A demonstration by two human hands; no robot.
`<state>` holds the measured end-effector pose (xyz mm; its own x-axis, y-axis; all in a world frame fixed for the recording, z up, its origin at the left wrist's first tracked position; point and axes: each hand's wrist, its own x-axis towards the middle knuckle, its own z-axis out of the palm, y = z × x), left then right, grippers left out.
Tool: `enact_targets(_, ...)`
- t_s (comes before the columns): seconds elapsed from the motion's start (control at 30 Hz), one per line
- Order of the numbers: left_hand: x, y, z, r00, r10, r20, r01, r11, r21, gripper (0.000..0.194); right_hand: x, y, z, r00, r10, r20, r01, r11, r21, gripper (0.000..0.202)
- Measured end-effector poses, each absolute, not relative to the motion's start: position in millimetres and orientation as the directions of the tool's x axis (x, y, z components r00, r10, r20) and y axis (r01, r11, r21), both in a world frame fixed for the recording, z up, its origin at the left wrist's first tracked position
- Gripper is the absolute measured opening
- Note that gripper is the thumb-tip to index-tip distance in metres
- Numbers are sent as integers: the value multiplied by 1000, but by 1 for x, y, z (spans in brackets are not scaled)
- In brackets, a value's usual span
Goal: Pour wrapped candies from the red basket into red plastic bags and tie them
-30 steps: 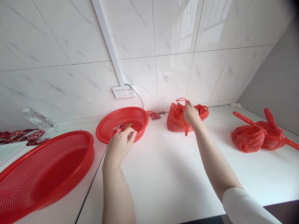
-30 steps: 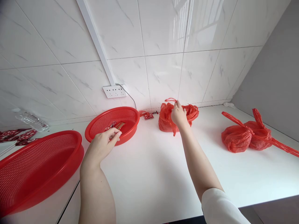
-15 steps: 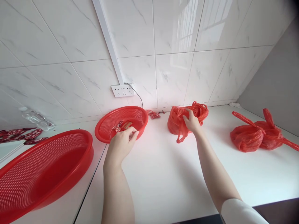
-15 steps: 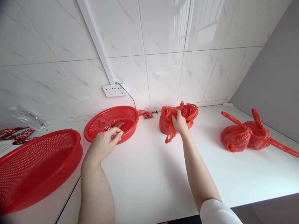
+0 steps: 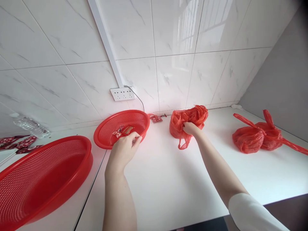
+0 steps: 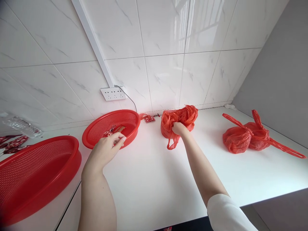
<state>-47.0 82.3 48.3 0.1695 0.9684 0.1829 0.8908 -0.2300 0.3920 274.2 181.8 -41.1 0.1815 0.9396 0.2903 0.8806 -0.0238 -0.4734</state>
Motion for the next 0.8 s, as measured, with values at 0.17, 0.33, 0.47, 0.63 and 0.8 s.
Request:
enact_targets(0.17, -50, 83, 48, 149, 973, 175, 894, -208, 397, 27, 309, 168, -14, 430, 773, 466, 802, -89, -591, 37)
enact_targets(0.33, -49, 84, 47, 156, 973, 169, 892, -213, 399, 25, 351, 188, -21, 613, 703, 361, 620, -145, -771, 39)
enact_targets(0.47, -46, 84, 47, 176, 968, 177, 890, -233, 391, 23, 361, 196, -53, 624, 763, 166, 541, -268, -797, 60)
enact_targets(0.63, -43, 84, 47, 194, 965, 175, 890, -248, 383, 23, 351, 186, -67, 660, 729, 181, 488, -233, -841, 49)
enact_targets(0.8, -41, 85, 46, 198, 965, 170, 896, -249, 368, 22, 334, 171, -44, 678, 630, 378, 460, 37, -887, 51)
